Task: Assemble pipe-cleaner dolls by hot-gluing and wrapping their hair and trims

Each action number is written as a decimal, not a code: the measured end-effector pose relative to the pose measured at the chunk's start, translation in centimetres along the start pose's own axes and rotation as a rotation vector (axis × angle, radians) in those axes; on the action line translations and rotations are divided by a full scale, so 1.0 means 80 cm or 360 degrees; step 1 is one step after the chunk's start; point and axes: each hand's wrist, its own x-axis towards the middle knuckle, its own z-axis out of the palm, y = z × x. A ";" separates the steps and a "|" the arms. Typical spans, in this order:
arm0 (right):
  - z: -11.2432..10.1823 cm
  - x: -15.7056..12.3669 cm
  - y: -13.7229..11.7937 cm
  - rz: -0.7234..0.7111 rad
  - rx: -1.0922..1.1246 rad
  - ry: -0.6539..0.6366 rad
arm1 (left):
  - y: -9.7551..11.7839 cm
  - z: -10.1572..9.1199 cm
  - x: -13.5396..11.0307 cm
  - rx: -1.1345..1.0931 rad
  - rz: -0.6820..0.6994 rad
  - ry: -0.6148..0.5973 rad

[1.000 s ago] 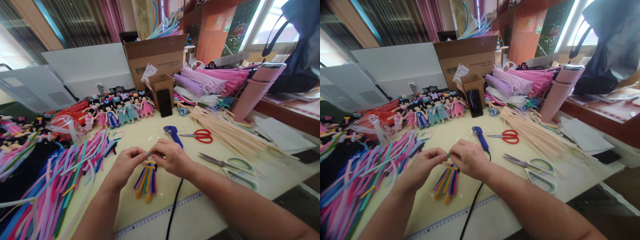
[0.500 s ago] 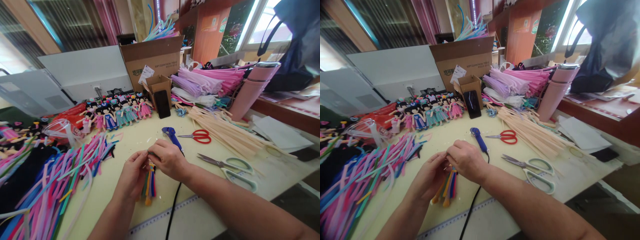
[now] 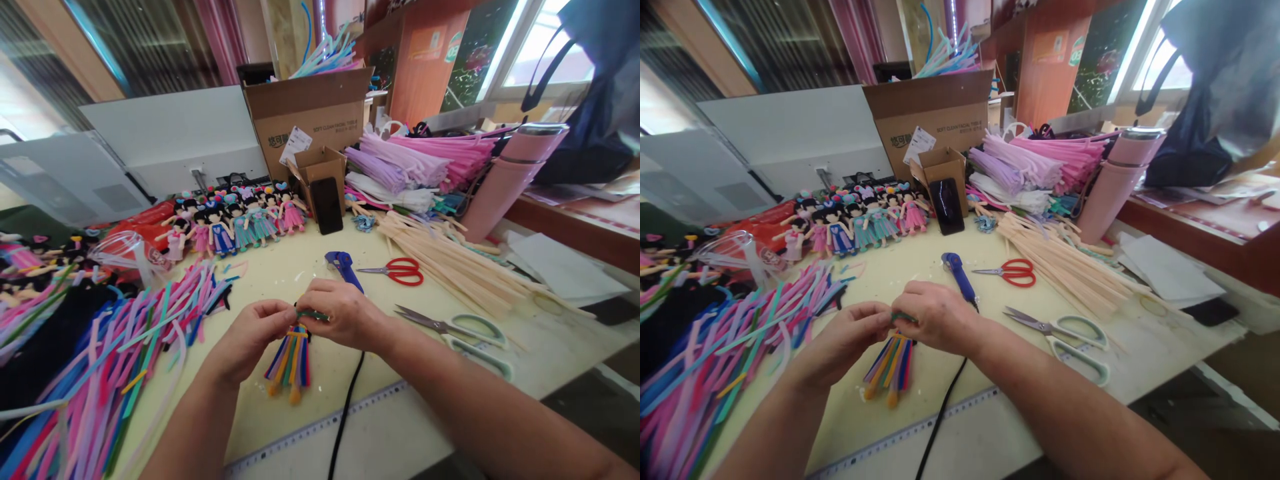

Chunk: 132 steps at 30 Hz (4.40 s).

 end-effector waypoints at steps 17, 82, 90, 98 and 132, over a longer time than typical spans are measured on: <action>0.010 -0.001 -0.008 0.0398 0.0203 0.0277 | -0.008 0.022 0.007 -0.0356 0.0125 0.0448; 0.004 -0.002 -0.002 0.0091 0.0023 0.0039 | 0.000 0.002 0.000 0.0058 0.0123 0.0069; 0.002 0.000 -0.002 0.0296 0.0280 0.0132 | -0.003 0.006 0.003 -0.0152 0.0124 0.0244; 0.012 -0.001 -0.010 0.0554 0.0265 0.0277 | -0.009 0.026 0.004 -0.0576 0.0039 0.0341; -0.003 -0.002 0.018 0.0393 0.0050 0.0305 | -0.017 0.001 0.026 0.1338 0.0327 0.0585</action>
